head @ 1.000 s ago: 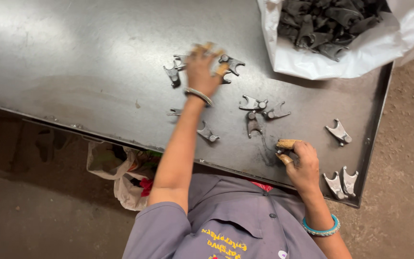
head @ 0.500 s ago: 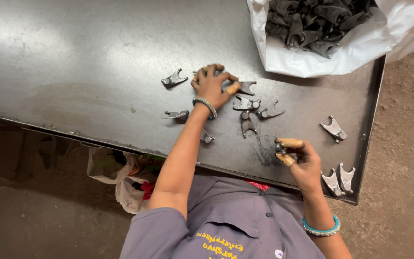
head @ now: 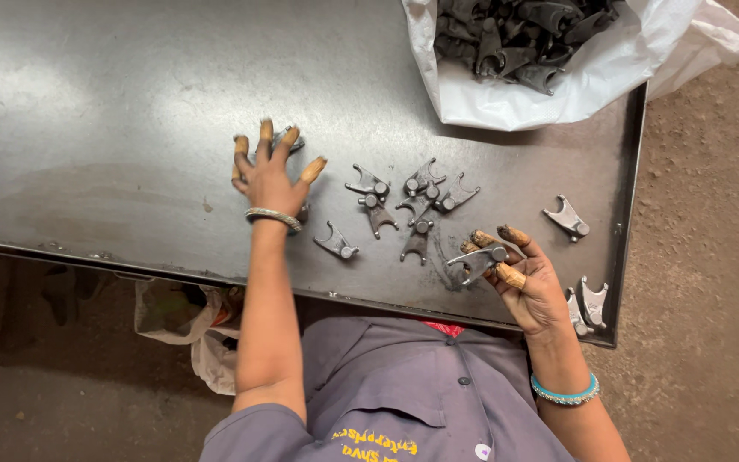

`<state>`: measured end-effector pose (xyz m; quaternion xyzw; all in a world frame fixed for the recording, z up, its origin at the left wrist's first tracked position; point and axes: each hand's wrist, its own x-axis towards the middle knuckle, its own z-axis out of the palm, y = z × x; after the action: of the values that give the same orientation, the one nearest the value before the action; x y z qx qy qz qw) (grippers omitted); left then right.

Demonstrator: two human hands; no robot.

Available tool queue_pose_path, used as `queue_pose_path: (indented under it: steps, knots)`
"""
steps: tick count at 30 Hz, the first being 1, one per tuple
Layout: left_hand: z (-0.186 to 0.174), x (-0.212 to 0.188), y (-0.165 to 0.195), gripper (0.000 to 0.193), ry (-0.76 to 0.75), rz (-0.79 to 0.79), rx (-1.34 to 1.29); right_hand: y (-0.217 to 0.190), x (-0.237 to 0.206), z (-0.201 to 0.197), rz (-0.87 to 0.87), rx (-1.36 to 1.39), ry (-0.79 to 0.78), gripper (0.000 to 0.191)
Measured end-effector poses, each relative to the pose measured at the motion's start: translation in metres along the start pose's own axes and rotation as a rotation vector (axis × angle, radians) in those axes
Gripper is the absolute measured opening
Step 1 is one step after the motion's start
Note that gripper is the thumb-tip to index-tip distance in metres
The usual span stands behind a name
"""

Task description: The person picks up cast metal yoke parts one at a time from a metal table, turns and looks over each casting in both hands, and sets it back on the table in a group, occasionally tossing pieces into a large bag of parts at the edge of the table.

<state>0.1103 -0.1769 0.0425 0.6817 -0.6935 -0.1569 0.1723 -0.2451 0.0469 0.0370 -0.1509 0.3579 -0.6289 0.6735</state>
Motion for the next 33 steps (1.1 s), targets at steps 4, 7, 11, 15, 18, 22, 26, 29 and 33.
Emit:
queue_pose_path:
  steps: [4, 7, 11, 15, 18, 22, 26, 29, 33]
  knots:
    - [-0.028, -0.018, -0.002, 0.085, -0.218, -0.02, 0.042, -0.001, 0.001, -0.002, 0.003, -0.06, 0.001, 0.053]
    - [-0.047, -0.038, 0.003, 0.106, -0.463, -0.078, 0.149, 0.0, 0.004, -0.005, -0.005, -0.093, -0.002, 0.051]
    - [-0.061, -0.072, 0.005, 0.132, -0.508, -0.05, 0.084, 0.003, 0.003, -0.011, -0.003, -0.171, 0.057, 0.052]
    - [-0.041, -0.091, 0.011, 0.128, -0.407, -0.041, -0.026, 0.005, -0.002, -0.022, -0.019, -0.195, 0.039, 0.053]
    - [-0.02, -0.097, 0.018, 0.12, -0.286, 0.017, -0.106, 0.009, -0.001, -0.03, -0.007, -0.176, 0.034, 0.052]
    - [0.011, -0.108, 0.039, 0.104, -0.316, 0.043, -0.207, 0.013, -0.001, -0.039, -0.023, -0.159, 0.067, 0.047]
    - [0.045, -0.118, 0.075, 0.094, -0.236, 0.129, -0.246, 0.013, -0.003, -0.042, -0.039, -0.18, 0.138, 0.039]
    - [0.058, -0.123, 0.095, 0.092, -0.183, 0.166, -0.281, 0.009, -0.008, -0.04, -0.046, -0.191, 0.151, 0.036]
    - [0.059, -0.122, 0.116, 0.095, -0.242, 0.19, -0.351, 0.003, -0.013, -0.033, -0.077, -0.258, 0.188, 0.032]
